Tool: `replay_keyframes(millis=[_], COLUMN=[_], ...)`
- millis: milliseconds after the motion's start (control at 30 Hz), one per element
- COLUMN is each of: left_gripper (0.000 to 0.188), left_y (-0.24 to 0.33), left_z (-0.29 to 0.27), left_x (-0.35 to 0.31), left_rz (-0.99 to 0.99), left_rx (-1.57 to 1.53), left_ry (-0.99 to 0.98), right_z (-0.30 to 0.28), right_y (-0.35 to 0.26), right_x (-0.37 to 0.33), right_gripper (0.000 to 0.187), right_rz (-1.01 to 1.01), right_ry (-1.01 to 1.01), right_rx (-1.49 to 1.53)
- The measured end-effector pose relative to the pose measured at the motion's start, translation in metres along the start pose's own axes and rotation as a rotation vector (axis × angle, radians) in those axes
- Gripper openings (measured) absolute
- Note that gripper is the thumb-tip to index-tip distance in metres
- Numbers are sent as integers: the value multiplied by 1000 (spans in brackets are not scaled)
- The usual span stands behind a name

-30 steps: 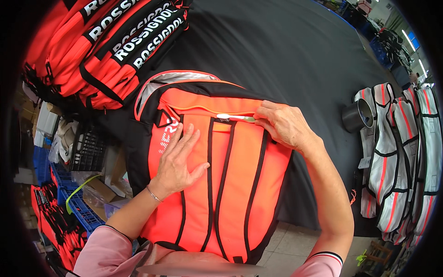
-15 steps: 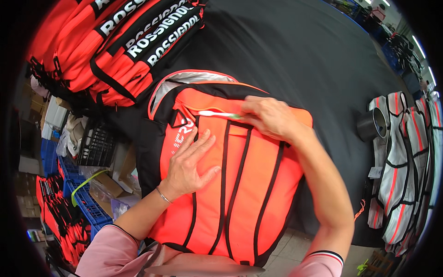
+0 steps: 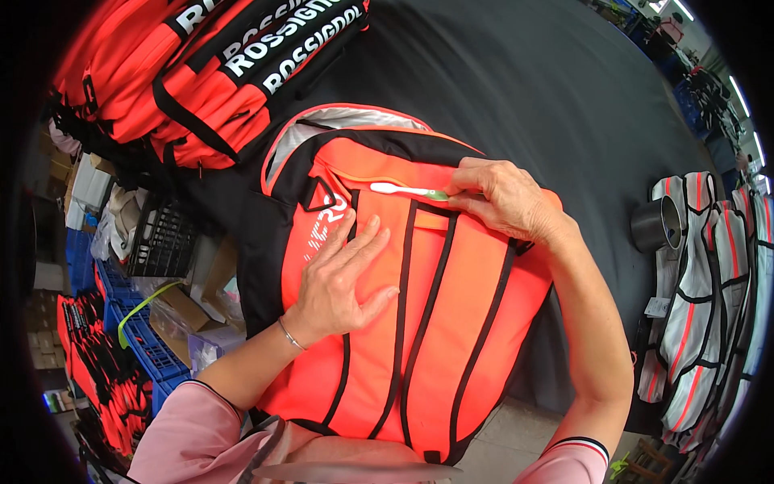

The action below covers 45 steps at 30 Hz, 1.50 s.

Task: The recorder is performing assembly steps on red and black backpacks, including turning fabric inside out and inspecting straps.

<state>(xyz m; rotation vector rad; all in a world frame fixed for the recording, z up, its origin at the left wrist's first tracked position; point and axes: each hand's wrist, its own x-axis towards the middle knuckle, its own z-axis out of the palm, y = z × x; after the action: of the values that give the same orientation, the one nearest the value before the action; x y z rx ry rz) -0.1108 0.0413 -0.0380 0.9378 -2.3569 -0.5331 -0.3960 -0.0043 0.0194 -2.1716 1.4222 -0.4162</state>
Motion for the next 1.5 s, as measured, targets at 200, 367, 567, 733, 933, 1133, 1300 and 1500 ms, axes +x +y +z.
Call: replay_keyframes(millis=[200, 367, 567, 733, 933, 1133, 1300, 1500], left_gripper=[68, 69, 69, 69, 63, 61, 64, 65], left_y=[-2, 5, -3, 1, -4, -2, 2, 1], left_z=[4, 0, 5, 3, 7, 5, 8, 2], left_x=[2, 1, 1, 0, 0, -1, 3, 1], left_rz=[16, 6, 39, 29, 37, 47, 41, 28], left_rx=[-4, 40, -22, 12, 14, 46, 33, 42], left_ry=[-8, -4, 21, 28, 28, 34, 14, 23], right_z=[19, -1, 16, -17, -21, -26, 9, -4], right_y=[2, 0, -21, -28, -1, 10, 6, -2], right_x=[33, 9, 29, 0, -22, -23, 21, 14], right_gripper=[14, 13, 13, 10, 19, 17, 18, 17], right_rz=[-71, -21, -123, -33, 71, 94, -79, -20], right_ry=[28, -26, -8, 179, 26, -68, -48, -79], right_rx=[60, 26, -64, 168, -78, -39, 24, 0])
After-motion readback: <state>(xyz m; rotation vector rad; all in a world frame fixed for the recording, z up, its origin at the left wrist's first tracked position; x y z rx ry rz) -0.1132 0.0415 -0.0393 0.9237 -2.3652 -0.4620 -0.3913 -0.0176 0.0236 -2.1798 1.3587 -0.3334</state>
